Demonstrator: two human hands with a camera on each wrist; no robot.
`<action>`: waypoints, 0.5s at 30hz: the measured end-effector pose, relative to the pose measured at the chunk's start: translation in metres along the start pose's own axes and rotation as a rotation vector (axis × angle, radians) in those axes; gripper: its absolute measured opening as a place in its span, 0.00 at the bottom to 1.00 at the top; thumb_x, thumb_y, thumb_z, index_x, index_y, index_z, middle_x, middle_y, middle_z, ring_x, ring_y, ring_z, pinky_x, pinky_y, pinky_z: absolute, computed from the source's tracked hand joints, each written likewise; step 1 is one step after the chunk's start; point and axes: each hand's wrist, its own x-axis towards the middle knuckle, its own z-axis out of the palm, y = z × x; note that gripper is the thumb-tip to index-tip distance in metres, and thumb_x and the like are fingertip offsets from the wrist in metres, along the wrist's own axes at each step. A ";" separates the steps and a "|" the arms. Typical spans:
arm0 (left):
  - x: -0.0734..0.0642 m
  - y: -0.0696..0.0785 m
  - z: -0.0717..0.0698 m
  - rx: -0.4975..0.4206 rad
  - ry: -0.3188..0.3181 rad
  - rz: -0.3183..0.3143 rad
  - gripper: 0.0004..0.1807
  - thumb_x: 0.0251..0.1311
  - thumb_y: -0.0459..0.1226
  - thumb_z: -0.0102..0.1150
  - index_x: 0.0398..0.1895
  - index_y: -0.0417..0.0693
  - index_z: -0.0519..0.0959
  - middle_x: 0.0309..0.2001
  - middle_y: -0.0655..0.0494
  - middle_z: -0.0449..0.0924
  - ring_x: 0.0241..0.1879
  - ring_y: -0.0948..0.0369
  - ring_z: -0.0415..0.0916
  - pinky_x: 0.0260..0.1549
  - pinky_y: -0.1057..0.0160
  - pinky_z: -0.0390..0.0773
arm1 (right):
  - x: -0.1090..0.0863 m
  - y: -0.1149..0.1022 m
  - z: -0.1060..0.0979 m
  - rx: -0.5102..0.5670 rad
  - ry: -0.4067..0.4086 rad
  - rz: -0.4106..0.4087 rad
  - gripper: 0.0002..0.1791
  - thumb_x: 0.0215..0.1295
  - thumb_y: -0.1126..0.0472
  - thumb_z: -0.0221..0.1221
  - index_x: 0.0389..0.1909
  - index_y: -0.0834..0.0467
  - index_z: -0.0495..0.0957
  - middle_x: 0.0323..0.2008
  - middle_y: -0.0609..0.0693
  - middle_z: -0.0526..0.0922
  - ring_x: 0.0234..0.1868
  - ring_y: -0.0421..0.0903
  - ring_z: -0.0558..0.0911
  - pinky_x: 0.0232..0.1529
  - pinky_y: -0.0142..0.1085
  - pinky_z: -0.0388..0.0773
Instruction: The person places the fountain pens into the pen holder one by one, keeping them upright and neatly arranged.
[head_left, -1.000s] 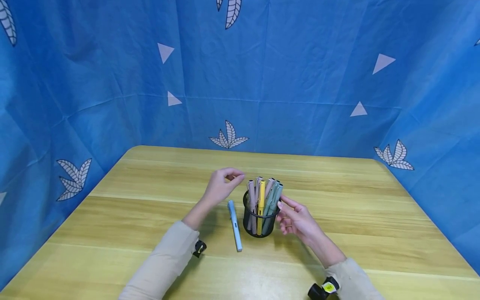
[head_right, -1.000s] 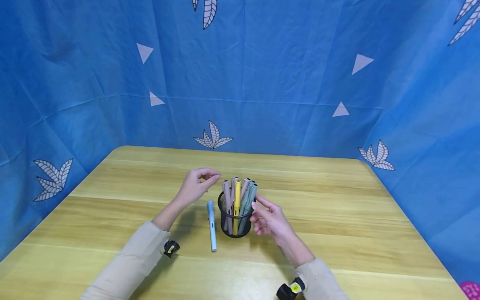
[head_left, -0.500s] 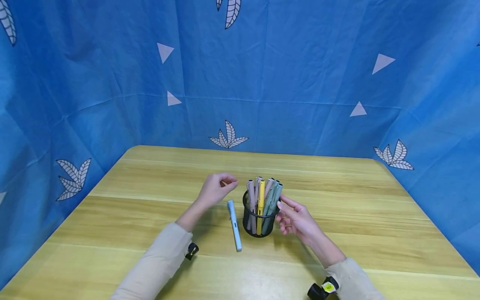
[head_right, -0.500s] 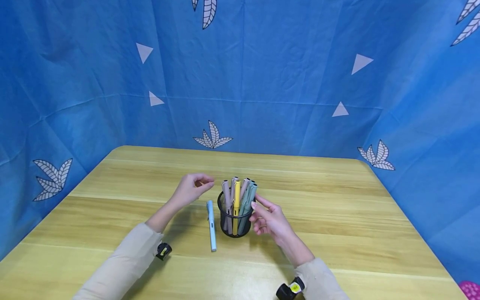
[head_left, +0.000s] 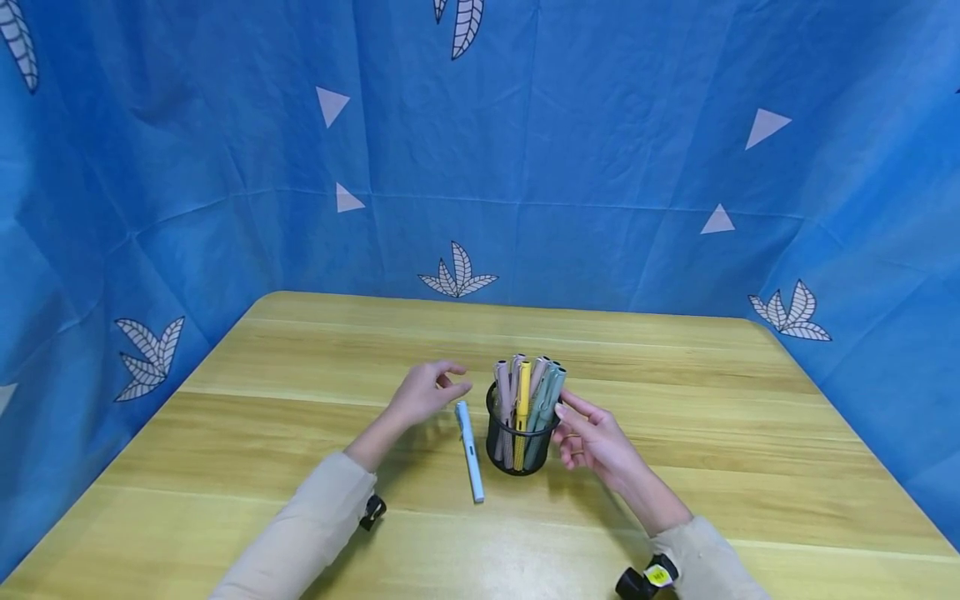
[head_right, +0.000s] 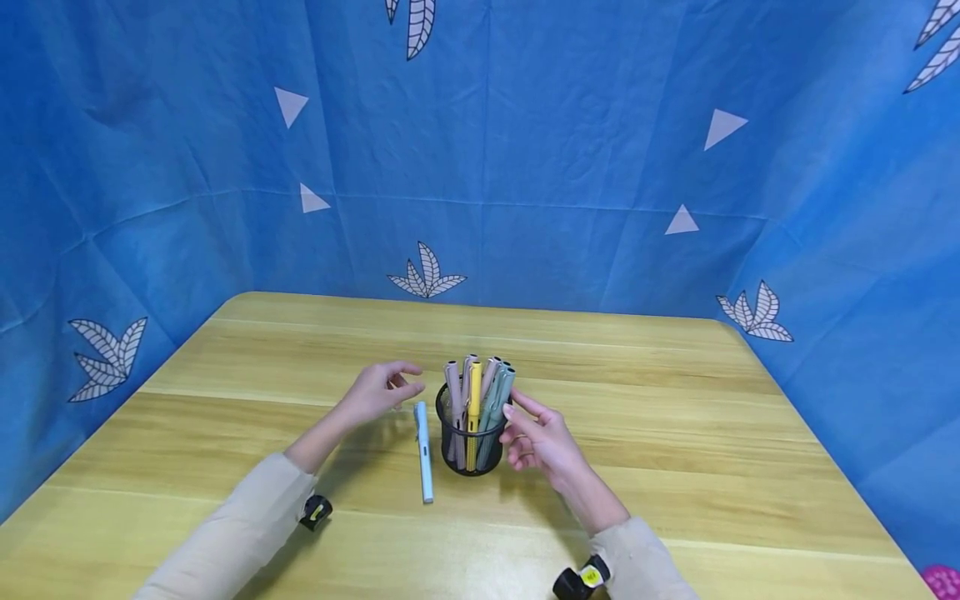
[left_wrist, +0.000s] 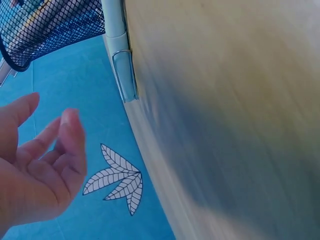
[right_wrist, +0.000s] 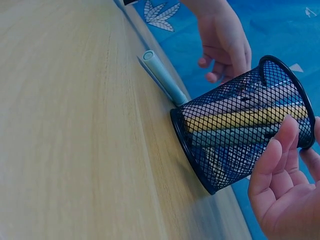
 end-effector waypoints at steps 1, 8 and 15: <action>0.000 -0.001 0.000 -0.006 -0.021 -0.029 0.20 0.55 0.38 0.58 0.49 0.36 0.73 0.26 0.50 0.76 0.26 0.56 0.73 0.24 0.61 0.76 | 0.000 0.000 0.000 0.000 0.001 0.000 0.32 0.66 0.57 0.48 0.68 0.59 0.48 0.19 0.47 0.75 0.13 0.39 0.72 0.16 0.28 0.71; -0.003 -0.006 -0.003 -0.059 -0.160 -0.176 0.28 0.56 0.39 0.57 0.60 0.38 0.64 0.28 0.46 0.76 0.21 0.52 0.74 0.14 0.63 0.73 | -0.001 -0.001 0.000 -0.001 -0.003 -0.001 0.33 0.66 0.57 0.48 0.68 0.59 0.47 0.19 0.47 0.75 0.13 0.39 0.72 0.16 0.28 0.71; -0.007 -0.008 -0.002 -0.118 -0.213 -0.268 0.30 0.56 0.40 0.57 0.61 0.40 0.62 0.30 0.46 0.77 0.21 0.54 0.75 0.12 0.67 0.71 | -0.001 -0.001 0.000 -0.001 -0.006 -0.003 0.33 0.66 0.57 0.48 0.68 0.59 0.46 0.19 0.47 0.76 0.14 0.39 0.72 0.17 0.28 0.72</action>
